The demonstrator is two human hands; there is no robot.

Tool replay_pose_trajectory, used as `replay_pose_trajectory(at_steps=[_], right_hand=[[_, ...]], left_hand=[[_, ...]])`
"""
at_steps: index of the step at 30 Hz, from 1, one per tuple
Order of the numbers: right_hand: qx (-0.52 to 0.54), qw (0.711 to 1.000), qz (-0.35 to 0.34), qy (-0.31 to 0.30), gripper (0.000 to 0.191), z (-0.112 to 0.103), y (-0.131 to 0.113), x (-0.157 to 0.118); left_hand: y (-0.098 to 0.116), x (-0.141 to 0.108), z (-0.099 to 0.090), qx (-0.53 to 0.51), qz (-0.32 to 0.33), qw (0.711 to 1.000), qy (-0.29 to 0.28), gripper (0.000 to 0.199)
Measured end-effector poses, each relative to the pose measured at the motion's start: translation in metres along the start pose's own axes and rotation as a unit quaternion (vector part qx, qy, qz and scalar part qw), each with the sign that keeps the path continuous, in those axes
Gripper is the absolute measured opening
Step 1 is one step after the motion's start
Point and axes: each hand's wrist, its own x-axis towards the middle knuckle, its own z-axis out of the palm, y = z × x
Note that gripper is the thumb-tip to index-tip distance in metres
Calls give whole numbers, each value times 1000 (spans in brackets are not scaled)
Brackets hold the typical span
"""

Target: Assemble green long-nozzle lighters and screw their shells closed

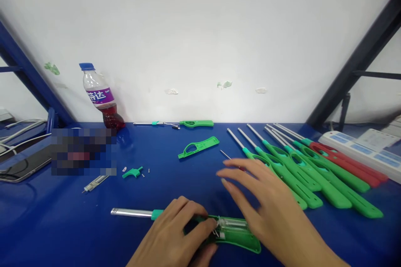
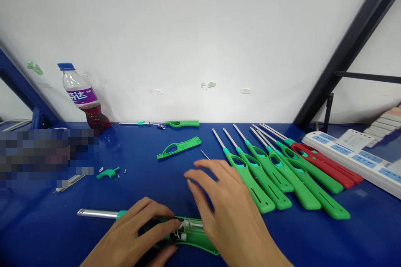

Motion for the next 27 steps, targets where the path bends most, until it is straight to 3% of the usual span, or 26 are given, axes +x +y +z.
replay_pose_trajectory(at_steps=[3,6,10,16,19,22,27], right_hand=[[-119,983,-50,-131,46,13,3,48],[-146,966,-101,-190,54,33,11,87],[-171,950,-135,-226,33,58,23,112],[-169,948,-167,-213,26,64,27,115],[-145,960,-156,-183,42,56,24,115],[-115,973,-132,-148,55,38,16,115],[-44,995,-66,-65,55,-6,-7,96]], left_hand=[[0,0,1,-6,3,1000,9,29],[-1,0,1,-4,-2,1000,15,31],[-3,-2,2,-1,3,1000,25,38],[0,-6,2,-3,-28,999,24,57],[1,-6,3,-3,-39,999,15,59],[1,-6,2,-5,-46,999,7,61],[2,-4,0,-4,-47,999,8,63]])
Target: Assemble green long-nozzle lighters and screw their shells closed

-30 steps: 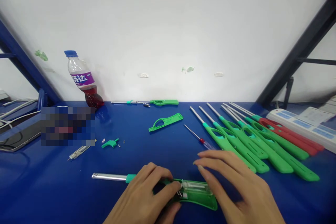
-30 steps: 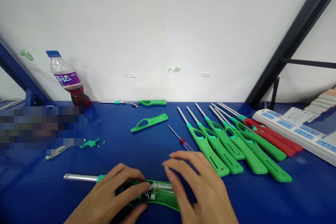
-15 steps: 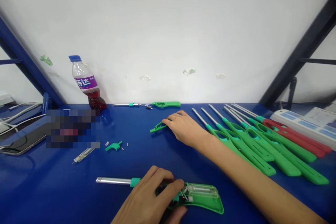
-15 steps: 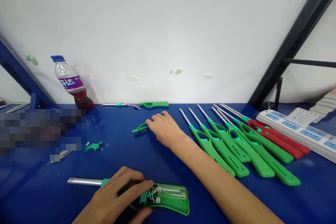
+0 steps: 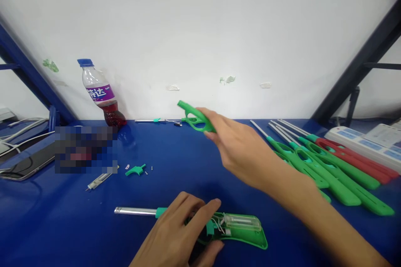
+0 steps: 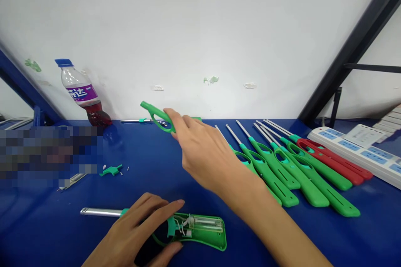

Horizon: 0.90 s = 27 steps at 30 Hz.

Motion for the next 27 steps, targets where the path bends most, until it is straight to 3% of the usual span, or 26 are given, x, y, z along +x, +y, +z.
replay_pose_trajectory(at_steps=[3,7,11,15,23,27], right_hand=[[68,991,83,77,48,-17,-14,-26],[126,969,169,126,41,-17,-19,-67],[98,970,195,110,42,-6,-11,-101],[79,979,170,80,38,0,-7,-120],[56,996,52,42,31,8,-3,-123],[75,997,3,-11,39,13,-7,-122]], left_hand=[[0,1,-1,6,-4,1000,2,64],[0,0,-1,10,-13,1000,-7,69],[1,-2,-3,17,-42,999,-25,90],[3,-1,-8,0,-74,997,-20,103],[17,4,-18,-67,-112,988,83,72],[16,5,-21,-80,-143,977,138,53]])
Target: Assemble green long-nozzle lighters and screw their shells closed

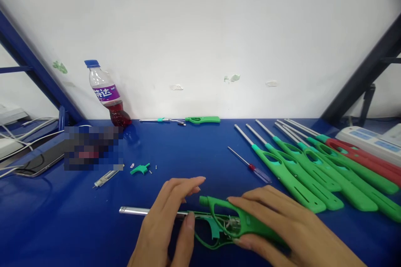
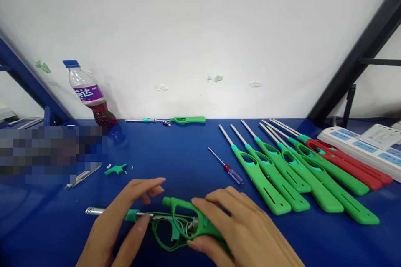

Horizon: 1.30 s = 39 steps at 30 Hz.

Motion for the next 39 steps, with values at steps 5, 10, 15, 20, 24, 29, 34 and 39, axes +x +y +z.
replay_pose_trajectory(at_steps=[5,10,15,20,24,29,34,39], right_hand=[[-5,1000,-26,2,56,7,-12,7],[10,1000,-26,-11,56,14,-16,10],[28,999,-13,-31,56,20,-19,10],[55,997,3,-57,52,25,-23,12],[62,995,9,-75,54,25,-24,12],[62,996,11,-67,57,26,-24,12],[63,995,17,-78,56,30,-22,10],[49,998,-1,-41,51,28,-23,9]], left_hand=[[-5,5,-4,-1,-24,1000,15,30],[-7,5,-3,30,-14,999,10,30],[-11,2,-1,56,-13,998,-9,35],[-12,1,-1,74,-13,997,-9,35],[-10,2,-1,67,-25,997,-21,37],[-8,1,-2,63,-25,997,-22,34],[-7,0,-1,66,-45,996,-49,29],[-11,1,4,93,-21,993,-74,27]])
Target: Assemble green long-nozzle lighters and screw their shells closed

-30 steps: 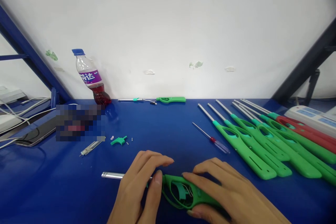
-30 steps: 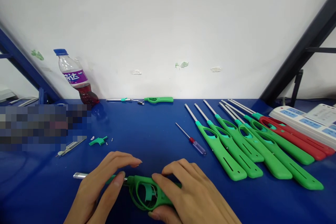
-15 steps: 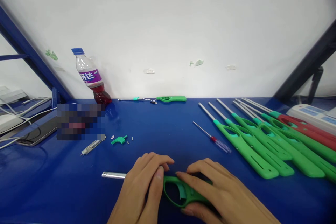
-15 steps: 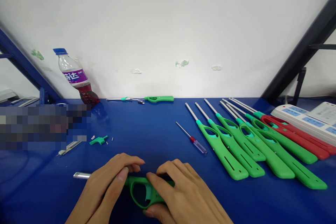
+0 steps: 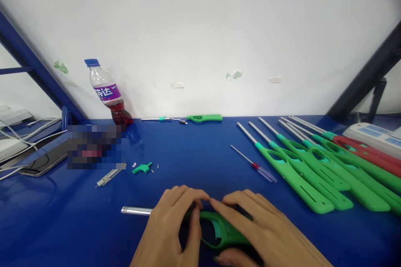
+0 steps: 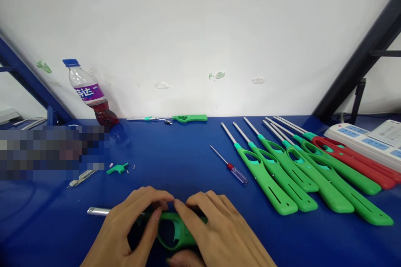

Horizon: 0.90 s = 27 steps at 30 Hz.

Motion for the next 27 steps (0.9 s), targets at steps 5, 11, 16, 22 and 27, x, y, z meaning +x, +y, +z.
replay_pose_trajectory(at_steps=[5,11,16,22,27], right_hand=[[-32,997,41,64,16,-2,0,0],[-110,990,37,85,35,8,3,2],[-126,988,26,87,37,12,2,5],[-133,988,30,69,34,10,2,7],[-134,990,27,40,33,9,3,7]], left_hand=[[-2,1,2,16,24,1000,-6,29],[-1,1,4,51,44,998,-7,31],[-1,1,4,62,55,996,-22,30],[-2,0,3,79,50,995,-44,32],[-1,-1,5,95,44,994,-39,34]])
